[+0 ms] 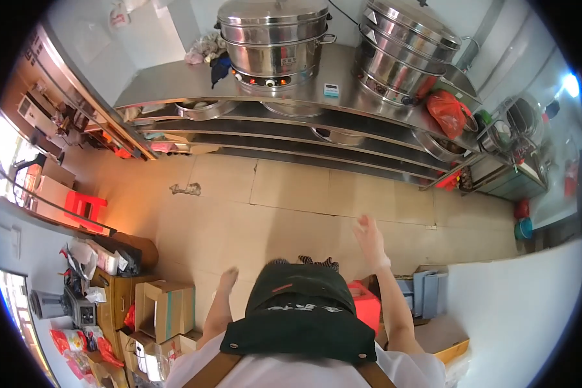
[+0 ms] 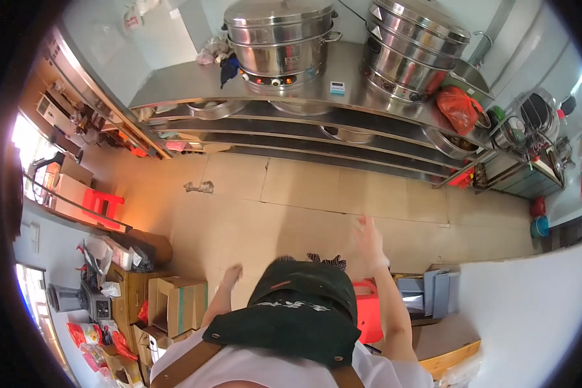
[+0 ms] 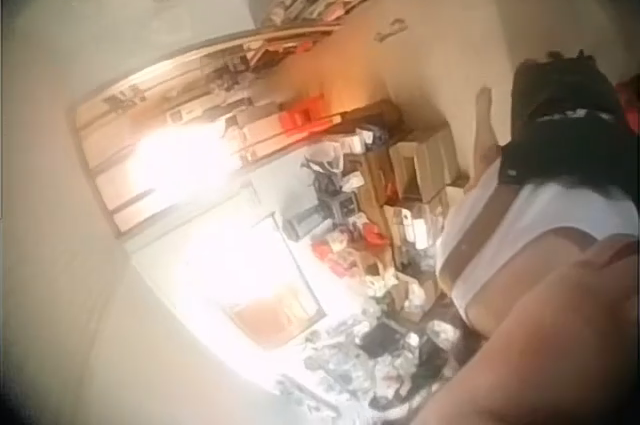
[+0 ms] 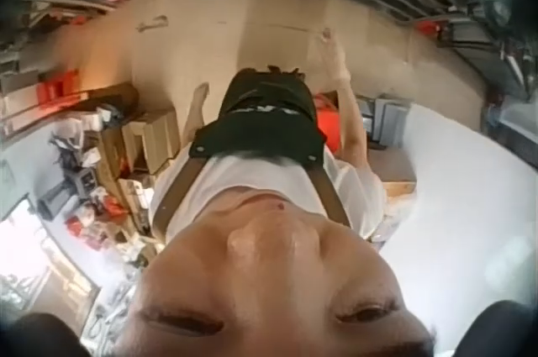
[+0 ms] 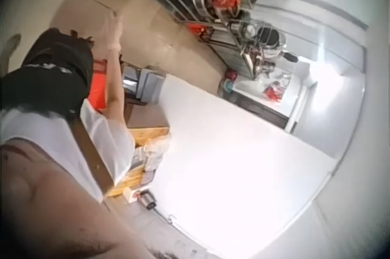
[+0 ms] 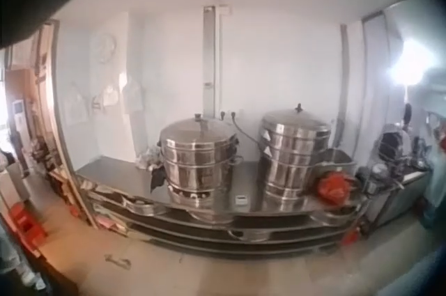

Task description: The recorder prepares stuffed buns by filling dough wrappers with a filling, pleating them, and placing them in a steamer.

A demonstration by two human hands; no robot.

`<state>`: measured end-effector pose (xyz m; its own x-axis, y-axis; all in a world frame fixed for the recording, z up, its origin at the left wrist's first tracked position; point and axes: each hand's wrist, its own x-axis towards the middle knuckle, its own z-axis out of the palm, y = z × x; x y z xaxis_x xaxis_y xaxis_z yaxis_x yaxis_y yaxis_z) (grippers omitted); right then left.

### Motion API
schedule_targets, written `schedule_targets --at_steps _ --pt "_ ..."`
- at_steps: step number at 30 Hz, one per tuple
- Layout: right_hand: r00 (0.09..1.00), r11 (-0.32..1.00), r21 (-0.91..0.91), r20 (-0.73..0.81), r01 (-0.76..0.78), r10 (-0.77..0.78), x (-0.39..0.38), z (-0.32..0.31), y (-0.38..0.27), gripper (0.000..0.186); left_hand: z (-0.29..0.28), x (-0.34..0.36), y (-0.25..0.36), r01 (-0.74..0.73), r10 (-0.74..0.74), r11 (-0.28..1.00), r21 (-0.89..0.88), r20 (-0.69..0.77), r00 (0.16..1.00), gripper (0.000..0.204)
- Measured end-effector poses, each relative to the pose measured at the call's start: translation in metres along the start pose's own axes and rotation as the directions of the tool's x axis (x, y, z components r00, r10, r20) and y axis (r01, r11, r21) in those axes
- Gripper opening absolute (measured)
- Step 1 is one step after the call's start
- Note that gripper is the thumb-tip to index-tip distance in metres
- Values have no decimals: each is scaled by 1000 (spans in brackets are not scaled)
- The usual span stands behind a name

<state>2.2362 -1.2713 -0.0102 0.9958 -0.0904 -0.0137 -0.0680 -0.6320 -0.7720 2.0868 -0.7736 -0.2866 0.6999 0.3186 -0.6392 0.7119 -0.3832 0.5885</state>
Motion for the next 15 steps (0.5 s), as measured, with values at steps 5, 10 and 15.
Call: schedule_targets --at_steps 5,10,15 --pt "982 992 62 -165 106 -94 192 5 7 50 1 -28 -13 473 -433 860 -191 215 875 19" --pt "942 971 -2 -245 237 -231 367 33 2 51 -11 46 38 330 -301 772 -543 145 942 18" --pt "928 940 -263 -245 216 -281 490 50 7 54 -26 106 136 148 -207 639 -755 16 978 27"
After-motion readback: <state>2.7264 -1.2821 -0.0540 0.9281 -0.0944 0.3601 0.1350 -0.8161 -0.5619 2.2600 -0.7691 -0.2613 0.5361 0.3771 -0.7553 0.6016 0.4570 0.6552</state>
